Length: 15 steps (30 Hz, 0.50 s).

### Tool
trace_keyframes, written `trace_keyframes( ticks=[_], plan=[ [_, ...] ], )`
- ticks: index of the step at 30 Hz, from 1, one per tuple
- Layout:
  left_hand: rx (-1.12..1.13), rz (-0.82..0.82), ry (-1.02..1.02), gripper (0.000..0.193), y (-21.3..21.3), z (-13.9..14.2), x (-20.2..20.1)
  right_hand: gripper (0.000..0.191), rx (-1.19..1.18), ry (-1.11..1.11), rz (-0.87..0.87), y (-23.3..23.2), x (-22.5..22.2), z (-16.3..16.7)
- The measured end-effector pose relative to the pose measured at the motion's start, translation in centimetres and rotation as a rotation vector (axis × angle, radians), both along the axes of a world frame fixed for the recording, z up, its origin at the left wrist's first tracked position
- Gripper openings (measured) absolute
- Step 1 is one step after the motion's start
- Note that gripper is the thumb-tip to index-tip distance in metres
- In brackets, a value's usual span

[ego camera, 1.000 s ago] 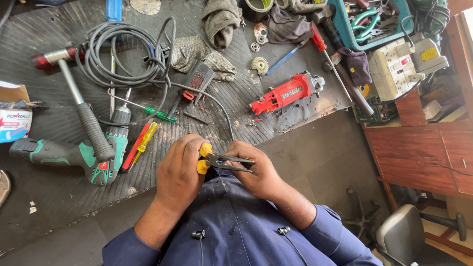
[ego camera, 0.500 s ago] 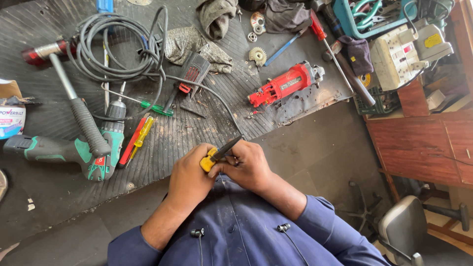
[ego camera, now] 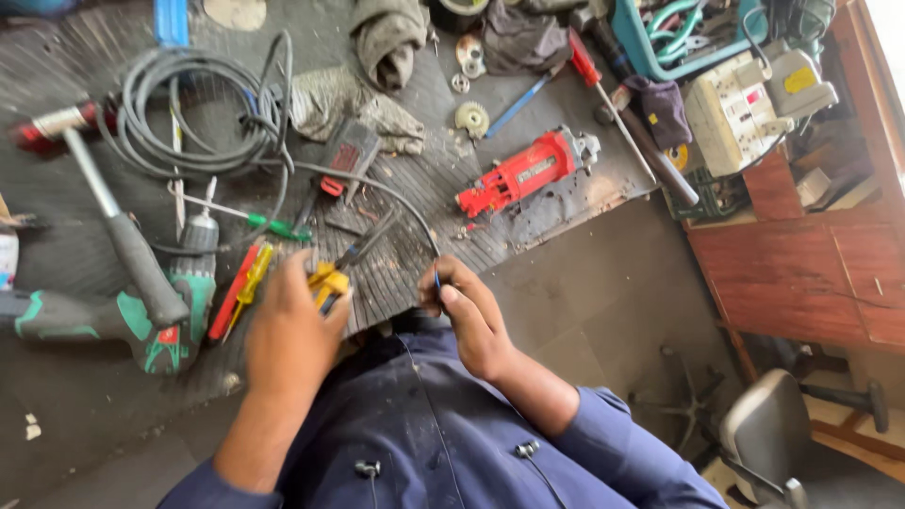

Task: The person picks up a power tool component and blows dust off it using a blue air blower. They then use pliers to strip and twist the end of a power cord, and finally work on a red angle grinder, fitting a part onto it by hand.

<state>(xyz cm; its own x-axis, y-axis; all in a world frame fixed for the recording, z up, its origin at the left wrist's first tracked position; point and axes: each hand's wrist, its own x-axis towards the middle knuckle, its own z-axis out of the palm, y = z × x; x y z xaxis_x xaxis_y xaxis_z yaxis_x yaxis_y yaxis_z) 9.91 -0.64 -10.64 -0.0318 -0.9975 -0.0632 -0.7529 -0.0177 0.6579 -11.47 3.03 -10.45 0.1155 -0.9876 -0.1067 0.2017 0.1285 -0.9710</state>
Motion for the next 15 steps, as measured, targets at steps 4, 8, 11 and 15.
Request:
trace_keyframes(
  ticks=[4,8,11,15],
  plan=[
    [-0.155,0.002,-0.161,0.063,0.2,0.7,1.3,0.023,-0.19,0.292,-0.04,0.3,-0.2,1.4],
    [-0.256,-0.323,0.257,0.064,0.6,1.2,-1.1,0.029,-0.219,0.493,-0.156,0.1,0.4,1.4],
    [0.113,-0.41,0.776,0.061,0.2,0.7,-3.7,0.028,-0.227,0.547,-0.243,-0.5,-0.1,1.4],
    [0.341,-0.318,0.978,0.037,-0.6,0.0,-5.2,0.018,-0.348,0.716,-0.187,-1.4,-2.4,2.7]
  ],
)
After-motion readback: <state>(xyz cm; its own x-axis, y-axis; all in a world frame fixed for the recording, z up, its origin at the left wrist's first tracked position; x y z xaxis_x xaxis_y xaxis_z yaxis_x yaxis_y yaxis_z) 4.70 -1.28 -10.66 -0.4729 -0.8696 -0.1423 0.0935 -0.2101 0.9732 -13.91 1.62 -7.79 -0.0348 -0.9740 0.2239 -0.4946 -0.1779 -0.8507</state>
